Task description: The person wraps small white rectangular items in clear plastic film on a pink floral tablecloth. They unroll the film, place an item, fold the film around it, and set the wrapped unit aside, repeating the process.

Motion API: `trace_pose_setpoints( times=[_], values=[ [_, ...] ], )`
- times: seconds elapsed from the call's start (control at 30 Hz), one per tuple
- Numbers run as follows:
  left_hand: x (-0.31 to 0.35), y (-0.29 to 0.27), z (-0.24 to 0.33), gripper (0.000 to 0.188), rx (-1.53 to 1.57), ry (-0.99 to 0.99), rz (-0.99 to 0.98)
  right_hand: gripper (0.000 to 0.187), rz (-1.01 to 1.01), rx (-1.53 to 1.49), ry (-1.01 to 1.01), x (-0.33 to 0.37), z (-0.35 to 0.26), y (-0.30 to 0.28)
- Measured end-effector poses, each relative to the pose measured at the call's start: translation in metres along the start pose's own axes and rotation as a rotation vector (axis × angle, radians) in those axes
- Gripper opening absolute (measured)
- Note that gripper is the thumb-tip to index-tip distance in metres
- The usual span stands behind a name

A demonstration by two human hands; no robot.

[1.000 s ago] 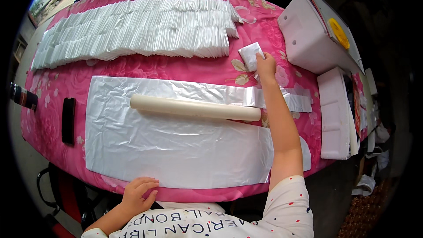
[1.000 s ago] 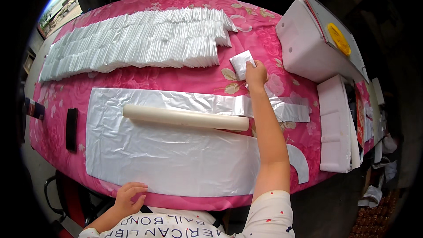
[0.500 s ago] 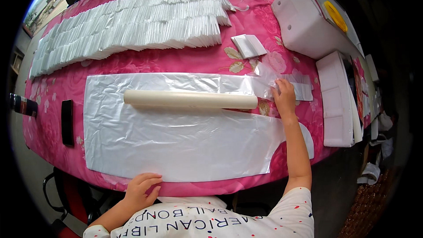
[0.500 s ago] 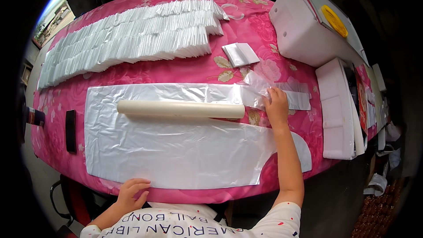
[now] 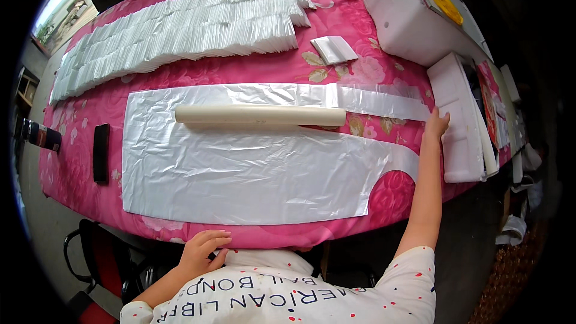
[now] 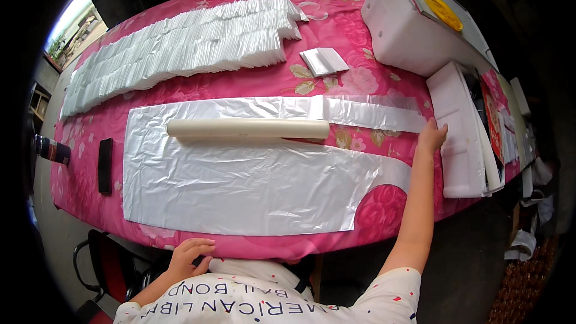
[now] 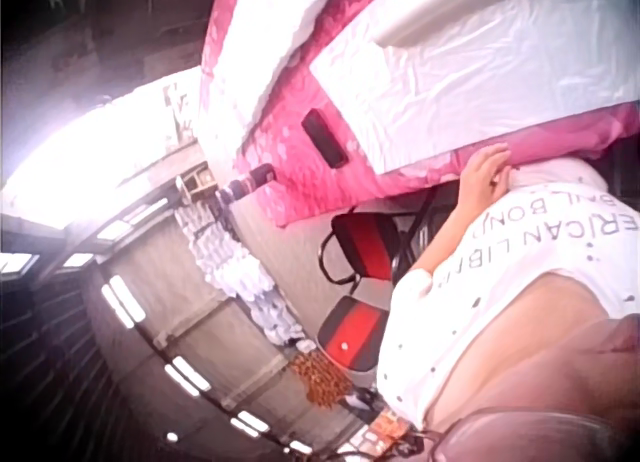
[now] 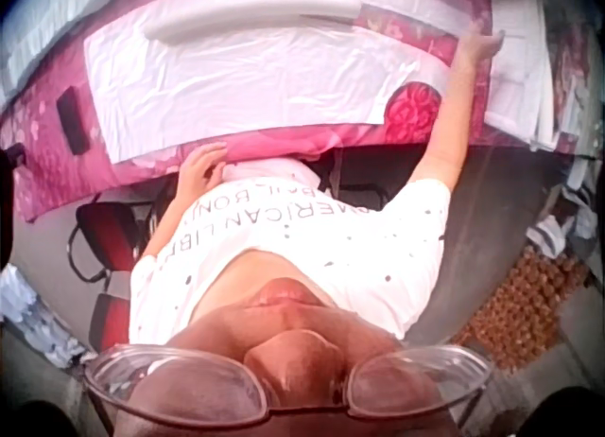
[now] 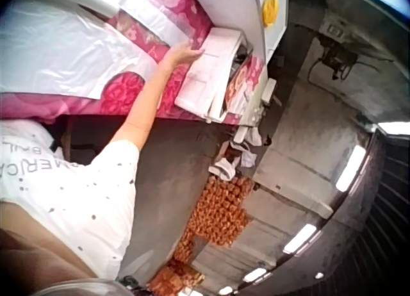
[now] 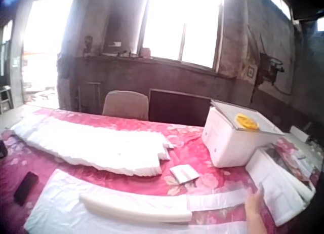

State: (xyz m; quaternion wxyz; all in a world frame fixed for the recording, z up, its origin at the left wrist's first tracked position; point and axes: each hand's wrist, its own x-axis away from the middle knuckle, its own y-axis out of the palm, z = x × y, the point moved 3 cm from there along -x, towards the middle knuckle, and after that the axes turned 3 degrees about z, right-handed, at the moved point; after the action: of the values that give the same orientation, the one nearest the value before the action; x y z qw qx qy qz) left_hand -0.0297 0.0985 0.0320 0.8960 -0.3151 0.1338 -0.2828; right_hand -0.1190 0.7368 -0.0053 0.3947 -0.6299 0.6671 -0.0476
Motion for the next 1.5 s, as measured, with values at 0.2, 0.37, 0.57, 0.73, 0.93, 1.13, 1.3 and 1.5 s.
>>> trace_pose_setpoints(
  times=[0.2,0.37,0.57,0.73,0.93,1.13,1.3,1.5],
  values=[
    [-0.002,-0.002,0.006,0.024,-0.056,0.084,-0.031,0.05,-0.784,-0.357,-1.009,0.218,-0.155,-0.042],
    [-0.024,-0.006,0.005,0.03,-0.198,0.268,-0.057,0.054,-0.8,-0.12,-1.274,0.28,-0.18,-0.045],
    [-0.049,0.003,-0.014,0.061,-0.283,0.122,0.029,0.051,-1.364,0.011,-1.025,0.327,-0.157,-0.135],
    [-0.081,0.034,-0.012,0.082,-0.247,0.099,-0.037,0.053,-1.345,-0.311,-1.109,0.347,-0.118,-0.169],
    [-0.117,0.07,0.017,0.081,-0.226,0.195,-0.073,0.051,-0.966,-0.047,-1.074,0.268,-0.062,-0.123],
    [-0.131,0.088,0.034,0.076,-0.268,0.192,-0.045,0.04,-0.536,0.174,-0.694,0.126,0.056,-0.122],
    [-0.132,0.09,0.035,0.075,-0.322,0.202,-0.024,0.026,-0.414,0.197,-0.642,0.116,0.055,-0.135],
    [-0.132,0.092,0.034,0.074,-0.29,0.192,-0.043,0.011,-0.338,0.199,-0.67,0.124,0.024,-0.153]
  ],
)
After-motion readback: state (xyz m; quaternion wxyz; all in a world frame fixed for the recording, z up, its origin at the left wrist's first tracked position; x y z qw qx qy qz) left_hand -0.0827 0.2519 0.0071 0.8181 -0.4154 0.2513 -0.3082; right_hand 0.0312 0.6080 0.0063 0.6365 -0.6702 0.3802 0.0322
